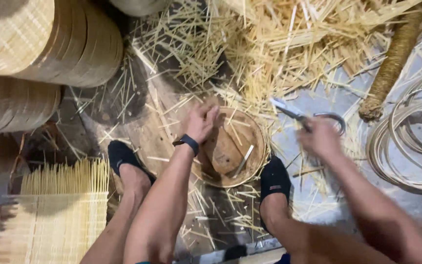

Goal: The person weaves bamboo strips into circular trays by placing a bamboo mat over a circular frame, wrapping the mat around the frame, and trimming excess strips with scissors. The finished trays are stacked on a pile nearby.

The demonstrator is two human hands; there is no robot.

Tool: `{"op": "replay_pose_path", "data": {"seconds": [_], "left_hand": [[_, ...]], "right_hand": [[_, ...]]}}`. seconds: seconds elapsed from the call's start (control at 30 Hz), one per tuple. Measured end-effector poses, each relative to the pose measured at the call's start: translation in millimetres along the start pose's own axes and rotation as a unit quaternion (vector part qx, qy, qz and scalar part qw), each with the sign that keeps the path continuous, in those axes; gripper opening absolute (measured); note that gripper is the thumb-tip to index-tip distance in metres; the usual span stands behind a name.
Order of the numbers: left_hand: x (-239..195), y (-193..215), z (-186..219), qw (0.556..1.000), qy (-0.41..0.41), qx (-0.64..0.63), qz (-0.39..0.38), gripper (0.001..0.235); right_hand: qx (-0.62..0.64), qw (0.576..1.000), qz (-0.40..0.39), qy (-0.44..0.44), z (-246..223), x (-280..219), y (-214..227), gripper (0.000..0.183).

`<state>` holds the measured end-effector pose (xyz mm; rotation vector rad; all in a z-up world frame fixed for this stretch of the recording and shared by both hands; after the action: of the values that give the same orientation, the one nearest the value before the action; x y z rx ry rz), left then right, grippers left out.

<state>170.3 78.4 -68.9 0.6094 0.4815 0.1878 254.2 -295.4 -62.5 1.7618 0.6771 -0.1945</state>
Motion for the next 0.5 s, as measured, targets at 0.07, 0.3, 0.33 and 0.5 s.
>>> {"op": "replay_pose_path", "data": {"seconds": [0.07,0.3,0.33,0.5], "left_hand": [[13,-2,23,0.999,0.049,0.023,-0.004,0.045],[23,-19,27,0.997,0.074,0.004,0.021,0.036],[25,-18,31,0.997,0.074,0.002,0.022,0.036],[17,-9,26,0.993,0.044,-0.014,0.11,0.032]], "right_hand": [[0.172,0.985,-0.032,0.005,-43,1,-28,0.04],[0.403,0.903,-0.096,-0.112,-65,0,-81,0.027],[0.401,0.904,-0.095,-0.111,-67,7,-77,0.027],[0.349,0.93,-0.049,-0.105,-69,-3,-65,0.025]]}}
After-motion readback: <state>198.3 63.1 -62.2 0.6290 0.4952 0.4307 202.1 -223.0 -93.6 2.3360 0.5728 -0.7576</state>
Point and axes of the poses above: each hand's wrist, its own x-axis towards the middle knuckle, its own y-axis out of the back of the hand, z = x × y, the point moved 10 cm from there along x, towards the middle knuckle, and after that the axes turned 4 degrees about -x, right-handed, at the moved point
